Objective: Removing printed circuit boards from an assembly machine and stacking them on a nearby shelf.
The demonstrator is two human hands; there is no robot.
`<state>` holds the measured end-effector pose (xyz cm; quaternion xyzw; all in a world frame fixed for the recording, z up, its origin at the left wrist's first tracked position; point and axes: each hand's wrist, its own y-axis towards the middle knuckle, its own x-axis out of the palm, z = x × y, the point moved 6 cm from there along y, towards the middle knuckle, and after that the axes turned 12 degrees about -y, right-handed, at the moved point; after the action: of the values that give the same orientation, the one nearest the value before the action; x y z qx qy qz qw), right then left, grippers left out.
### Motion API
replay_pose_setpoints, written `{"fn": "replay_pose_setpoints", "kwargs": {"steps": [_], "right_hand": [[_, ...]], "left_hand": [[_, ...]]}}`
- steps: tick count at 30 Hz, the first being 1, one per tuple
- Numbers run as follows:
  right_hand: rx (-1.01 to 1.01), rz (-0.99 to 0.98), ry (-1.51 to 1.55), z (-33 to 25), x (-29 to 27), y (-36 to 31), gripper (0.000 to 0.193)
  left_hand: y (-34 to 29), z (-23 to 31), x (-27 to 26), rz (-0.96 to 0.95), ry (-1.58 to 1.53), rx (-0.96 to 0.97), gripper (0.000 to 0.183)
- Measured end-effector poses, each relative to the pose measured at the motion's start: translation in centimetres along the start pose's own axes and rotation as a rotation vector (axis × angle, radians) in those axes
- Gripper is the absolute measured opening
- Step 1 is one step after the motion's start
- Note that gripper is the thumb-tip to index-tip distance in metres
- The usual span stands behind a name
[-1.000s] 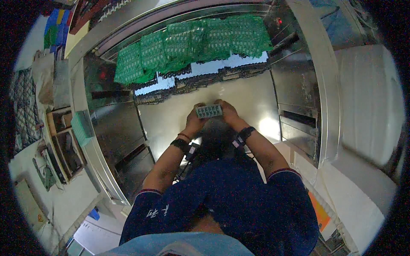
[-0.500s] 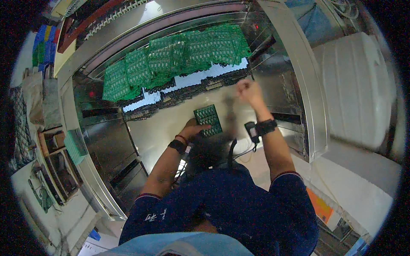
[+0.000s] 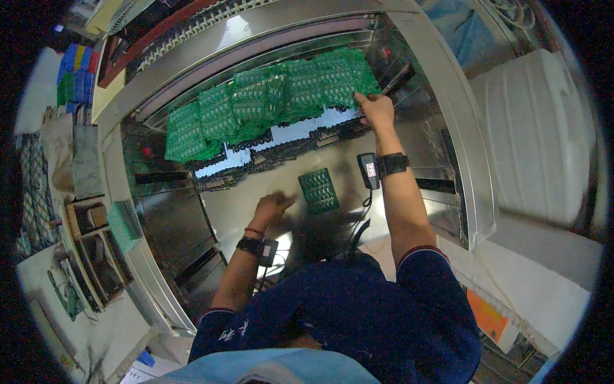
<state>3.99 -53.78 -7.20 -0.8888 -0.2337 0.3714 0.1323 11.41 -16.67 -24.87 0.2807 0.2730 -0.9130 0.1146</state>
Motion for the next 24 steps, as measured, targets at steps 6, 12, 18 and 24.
{"fn": "replay_pose_setpoints", "kwargs": {"steps": [6, 12, 18, 24], "right_hand": [[-0.046, 0.132, -0.124, -1.3, -0.3, 0.0, 0.063], [-0.11, 0.077, 0.133, -0.4, 2.5, 1.2, 0.052], [-0.327, 0.269, -0.045, -1.2, 2.0, 2.2, 0.047], [-0.474, 0.497, -0.411, -4.8, 1.5, -0.6, 0.045]], "left_hand": [[-2.0, 1.7, -2.2, 0.031, -0.361, -0.245, 0.045], [-3.4, 1.7, -2.4, 0.106, -0.505, -0.161, 0.037], [-2.8, 1.9, -2.4, 0.072, -0.477, -0.148, 0.036], [-2.0, 1.2, -2.0, 0.074, -0.528, -0.106, 0.032]]}}
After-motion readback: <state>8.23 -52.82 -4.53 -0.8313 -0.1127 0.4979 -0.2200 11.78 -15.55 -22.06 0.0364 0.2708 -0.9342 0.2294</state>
